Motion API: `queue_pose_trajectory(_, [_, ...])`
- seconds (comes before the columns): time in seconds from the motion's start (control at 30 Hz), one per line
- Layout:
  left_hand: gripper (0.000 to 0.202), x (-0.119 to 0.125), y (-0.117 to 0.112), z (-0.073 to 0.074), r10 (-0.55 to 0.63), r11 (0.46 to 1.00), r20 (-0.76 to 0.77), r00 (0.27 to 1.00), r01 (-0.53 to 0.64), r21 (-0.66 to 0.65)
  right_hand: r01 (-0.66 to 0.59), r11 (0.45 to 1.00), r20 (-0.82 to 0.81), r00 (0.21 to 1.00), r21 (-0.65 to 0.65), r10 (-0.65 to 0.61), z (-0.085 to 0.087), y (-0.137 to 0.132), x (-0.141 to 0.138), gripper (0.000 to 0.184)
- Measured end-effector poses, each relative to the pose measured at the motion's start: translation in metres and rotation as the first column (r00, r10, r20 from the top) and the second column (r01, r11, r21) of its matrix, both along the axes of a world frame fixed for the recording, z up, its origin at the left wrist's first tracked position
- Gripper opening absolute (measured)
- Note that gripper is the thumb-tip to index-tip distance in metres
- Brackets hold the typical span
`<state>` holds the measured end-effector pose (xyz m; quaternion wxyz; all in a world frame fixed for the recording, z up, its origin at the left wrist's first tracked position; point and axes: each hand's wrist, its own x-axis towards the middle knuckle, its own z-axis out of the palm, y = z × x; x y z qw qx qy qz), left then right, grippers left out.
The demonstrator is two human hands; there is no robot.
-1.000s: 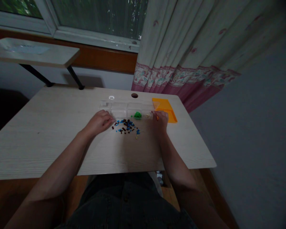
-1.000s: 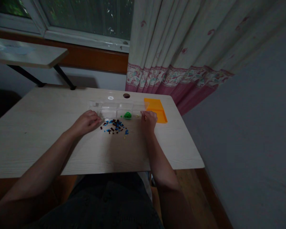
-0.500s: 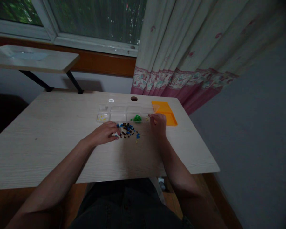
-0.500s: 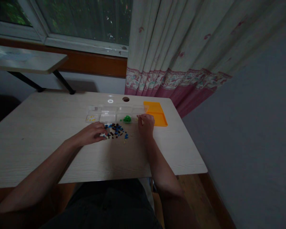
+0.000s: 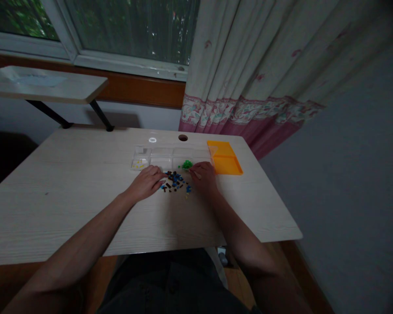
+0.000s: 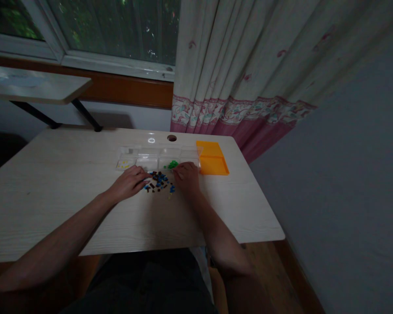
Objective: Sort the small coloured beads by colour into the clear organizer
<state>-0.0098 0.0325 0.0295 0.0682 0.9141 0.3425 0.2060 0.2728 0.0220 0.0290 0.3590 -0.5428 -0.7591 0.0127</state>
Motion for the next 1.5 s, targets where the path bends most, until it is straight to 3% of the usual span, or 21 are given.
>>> queue_pose_trajectory(0.33, [0.03, 0.001, 0.003, 0.0, -0.004, 0.999, 0.006, 1.0, 0.004, -0.036, -0.182, 0.982, 0.099, 0.977, -0.054, 0.187, -0.004, -0.002, -0.013, 0.017])
queue_pose_trajectory(0.57, [0.028, 0.001, 0.004, -0.002, 0.018, 1.0, -0.005, 1.0, -0.018, -0.021, -0.126, 0.989, 0.14, 0.981, -0.077, 0.136, -0.001, -0.005, -0.014, 0.016])
queue_pose_trajectory(0.83, [0.027, 0.007, 0.004, -0.003, 0.019, 1.0, -0.018, 1.0, -0.019, 0.025, -0.132, 0.975, 0.193, 0.967, -0.179, 0.167, 0.001, -0.008, -0.013, 0.014])
queue_pose_trajectory(1.07, [0.031, 0.012, 0.0, 0.0, 0.031, 0.997, -0.045, 0.999, -0.028, 0.068, -0.134, 0.973, 0.225, 0.959, -0.187, 0.175, 0.004, -0.007, -0.011, 0.019])
queue_pose_trajectory(1.33, [0.027, 0.004, 0.007, 0.005, 0.076, 0.993, 0.153, 0.985, -0.089, 0.079, -0.087, 0.989, 0.268, 0.956, -0.118, 0.116, 0.001, -0.003, -0.007, 0.022])
queue_pose_trajectory(1.5, [0.028, 0.006, 0.007, 0.006, 0.071, 0.995, 0.175, 0.982, -0.083, 0.063, -0.117, 0.984, 0.27, 0.951, -0.138, 0.151, -0.001, -0.002, -0.007, 0.022])
